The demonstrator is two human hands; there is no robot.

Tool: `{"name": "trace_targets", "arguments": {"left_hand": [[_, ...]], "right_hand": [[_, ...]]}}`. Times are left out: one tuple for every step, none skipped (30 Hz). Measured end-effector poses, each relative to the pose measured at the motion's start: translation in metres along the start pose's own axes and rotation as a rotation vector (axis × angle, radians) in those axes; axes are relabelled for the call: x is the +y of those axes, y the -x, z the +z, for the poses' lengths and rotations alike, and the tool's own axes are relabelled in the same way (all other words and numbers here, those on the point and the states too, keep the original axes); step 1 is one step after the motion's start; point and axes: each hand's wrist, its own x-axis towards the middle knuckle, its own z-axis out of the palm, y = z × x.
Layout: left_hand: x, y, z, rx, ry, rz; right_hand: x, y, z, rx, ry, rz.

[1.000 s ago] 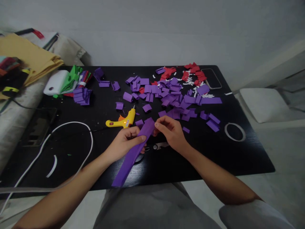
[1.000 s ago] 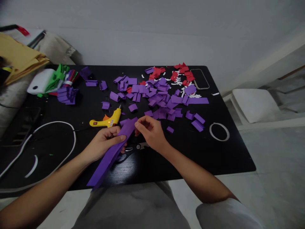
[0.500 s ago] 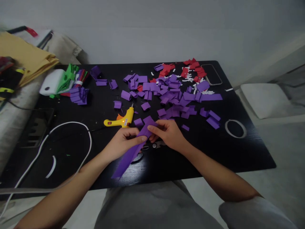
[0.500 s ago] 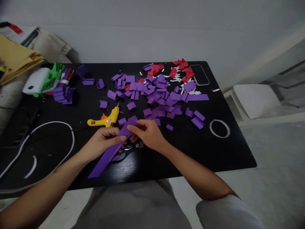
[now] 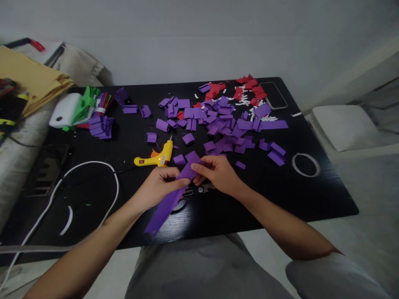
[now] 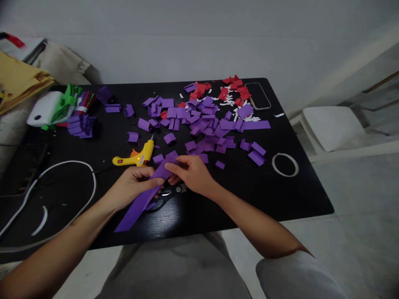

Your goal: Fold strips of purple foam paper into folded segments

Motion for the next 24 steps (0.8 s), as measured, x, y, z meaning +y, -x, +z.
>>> {"name": "trace_targets", "arguments": {"left_hand": [[0.0001,0.0001,-0.0001,-0.002,0.012,-0.012],[0.0001,0.0004,-0.0003,-0.006,0.028,-0.029],[0.0001,0.0007,-0.0005,-0.012,0.047,-0.05],[0.0,0.001,-0.0008,-0.019,0.066,-0.071],[-0.0002,0.0014,-0.0011,-0.026,0.084,-0.086],[-0.0003,0.0016,-0.0015,-0.03,0.098,-0.097],[-0.0003,0.0018,-0.0018,-0.032,0.108,-0.102],[-0.0002,0.0018,-0.0021,-0.03,0.116,-0.105],[0.0,0.0017,-0.0023,-0.024,0.12,-0.105],[0.0003,0.0015,-0.0024,-0.018,0.119,-0.105],[0.0007,0.0013,-0.0023,-0.012,0.114,-0.105],[0.001,0.0009,-0.0022,-0.005,0.108,-0.102],[0.0012,0.0005,-0.0021,0.001,0.101,-0.099],[0.0013,0.0002,-0.002,0.004,0.094,-0.096],[0.0012,-0.0002,-0.002,0.006,0.088,-0.091],[0.001,-0.0005,-0.0021,0.004,0.083,-0.085],[0.0008,-0.0007,-0.0022,0.003,0.078,-0.081],[0.0007,-0.0008,-0.0025,0.003,0.072,-0.079],[0.0006,-0.0009,-0.0028,0.003,0.068,-0.078],[0.0006,-0.0008,-0.0031,0.004,0.065,-0.078],[0.0007,-0.0008,-0.0033,0.004,0.064,-0.08],[0.0009,-0.0007,-0.0035,0.002,0.065,-0.081],[0.0009,-0.0007,-0.0036,-0.003,0.067,-0.083],[0.0009,-0.0007,-0.0036,-0.012,0.07,-0.086]], "right_hand": [[0.0001,-0.0002,0.0,0.001,-0.002,-0.002],[0.0002,-0.0004,-0.0001,0.006,-0.003,-0.007],[0.0003,-0.0006,-0.0002,0.016,-0.004,-0.013],[0.0004,-0.0008,-0.0004,0.028,-0.004,-0.019],[0.0004,-0.001,-0.0007,0.042,-0.003,-0.028],[0.0004,-0.0013,-0.001,0.054,-0.001,-0.036],[0.0004,-0.0014,-0.0012,0.063,0.002,-0.042],[0.0003,-0.0016,-0.0015,0.068,0.005,-0.047],[0.0001,-0.0017,-0.0017,0.07,0.008,-0.051],[-0.0002,-0.0017,-0.0018,0.071,0.011,-0.053],[-0.0004,-0.0017,-0.0019,0.071,0.013,-0.053],[-0.0006,-0.0017,-0.0018,0.071,0.013,-0.051],[-0.0008,-0.0016,-0.0017,0.071,0.013,-0.049],[-0.0009,-0.0015,-0.0016,0.071,0.013,-0.046],[-0.001,-0.0015,-0.0015,0.071,0.013,-0.043],[-0.001,-0.0015,-0.0015,0.071,0.012,-0.041],[-0.0009,-0.0015,-0.0015,0.069,0.013,-0.039],[-0.0009,-0.0015,-0.0016,0.067,0.015,-0.038],[-0.0009,-0.0016,-0.0019,0.066,0.018,-0.038],[-0.0009,-0.0017,-0.0022,0.063,0.02,-0.037],[-0.001,-0.0017,-0.0026,0.061,0.021,-0.035],[-0.0012,-0.0017,-0.0028,0.058,0.022,-0.031],[-0.0015,-0.0017,-0.003,0.058,0.022,-0.025],[-0.0019,-0.0015,-0.003,0.059,0.021,-0.019]]}}
